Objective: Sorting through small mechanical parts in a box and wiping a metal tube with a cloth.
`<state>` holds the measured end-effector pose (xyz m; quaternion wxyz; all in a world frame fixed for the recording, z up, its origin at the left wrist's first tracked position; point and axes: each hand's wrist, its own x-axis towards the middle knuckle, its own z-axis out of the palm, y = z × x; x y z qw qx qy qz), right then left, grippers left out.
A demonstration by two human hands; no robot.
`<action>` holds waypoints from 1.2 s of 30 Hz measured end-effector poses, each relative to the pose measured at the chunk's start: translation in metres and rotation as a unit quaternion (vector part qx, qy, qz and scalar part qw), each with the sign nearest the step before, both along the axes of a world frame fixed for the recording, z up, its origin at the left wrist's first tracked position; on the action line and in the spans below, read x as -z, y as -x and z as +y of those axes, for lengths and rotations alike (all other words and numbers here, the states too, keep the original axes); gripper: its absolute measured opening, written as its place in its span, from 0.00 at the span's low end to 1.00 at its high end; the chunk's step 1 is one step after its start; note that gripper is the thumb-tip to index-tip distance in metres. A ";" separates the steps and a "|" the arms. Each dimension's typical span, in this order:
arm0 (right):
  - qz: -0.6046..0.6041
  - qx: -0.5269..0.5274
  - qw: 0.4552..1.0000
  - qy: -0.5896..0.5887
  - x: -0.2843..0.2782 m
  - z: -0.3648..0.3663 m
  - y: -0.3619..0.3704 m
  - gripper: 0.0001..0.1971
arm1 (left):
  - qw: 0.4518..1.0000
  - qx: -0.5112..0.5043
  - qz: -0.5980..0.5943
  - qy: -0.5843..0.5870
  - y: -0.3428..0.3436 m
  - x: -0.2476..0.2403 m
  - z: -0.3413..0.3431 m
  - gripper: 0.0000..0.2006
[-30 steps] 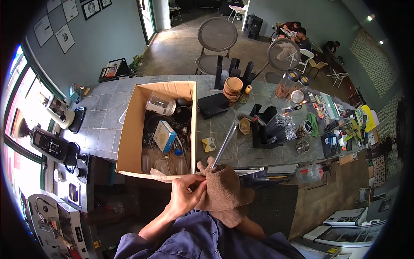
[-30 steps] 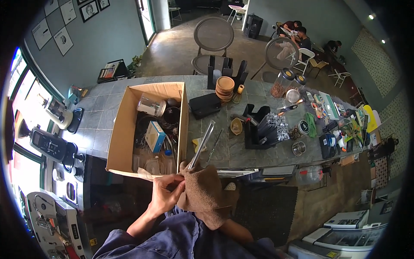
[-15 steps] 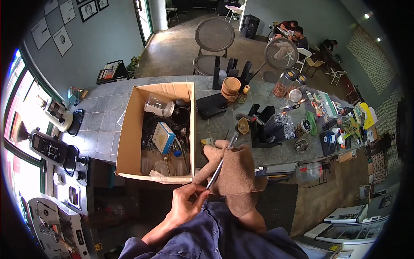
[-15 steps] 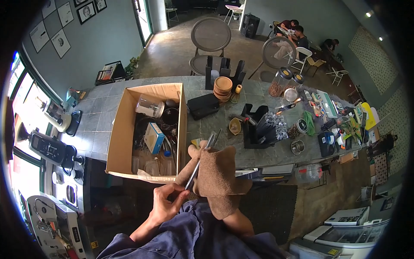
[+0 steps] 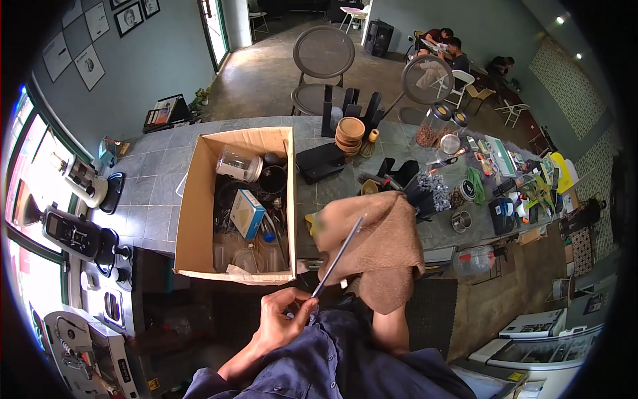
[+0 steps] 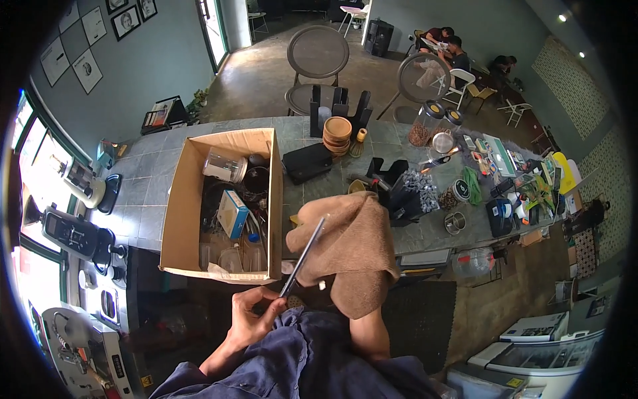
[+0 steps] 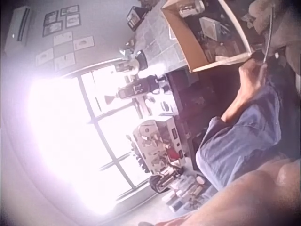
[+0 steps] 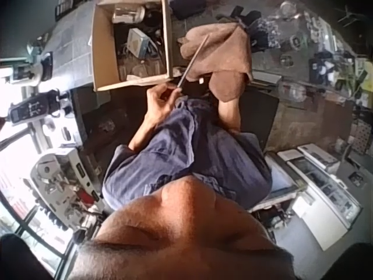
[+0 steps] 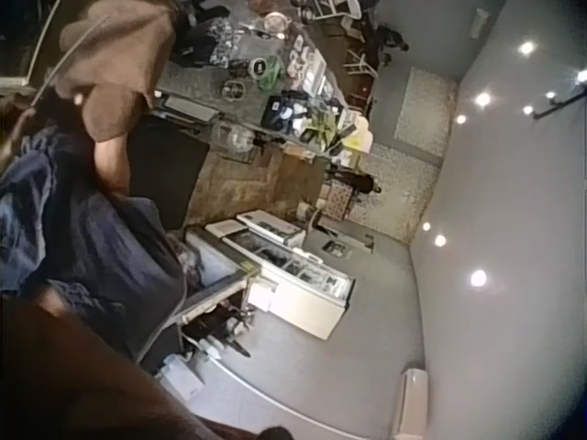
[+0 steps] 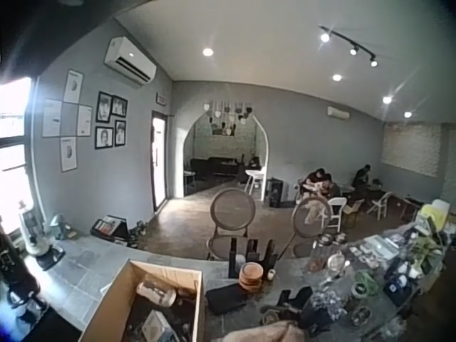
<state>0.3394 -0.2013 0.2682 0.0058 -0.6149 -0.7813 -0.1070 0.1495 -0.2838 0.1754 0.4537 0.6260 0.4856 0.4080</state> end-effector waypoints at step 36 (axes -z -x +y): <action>0.350 -0.131 0.927 -0.034 0.133 -0.055 -0.202 0.13 | 0.985 0.014 -0.170 0.007 -0.212 -0.042 0.134 0.05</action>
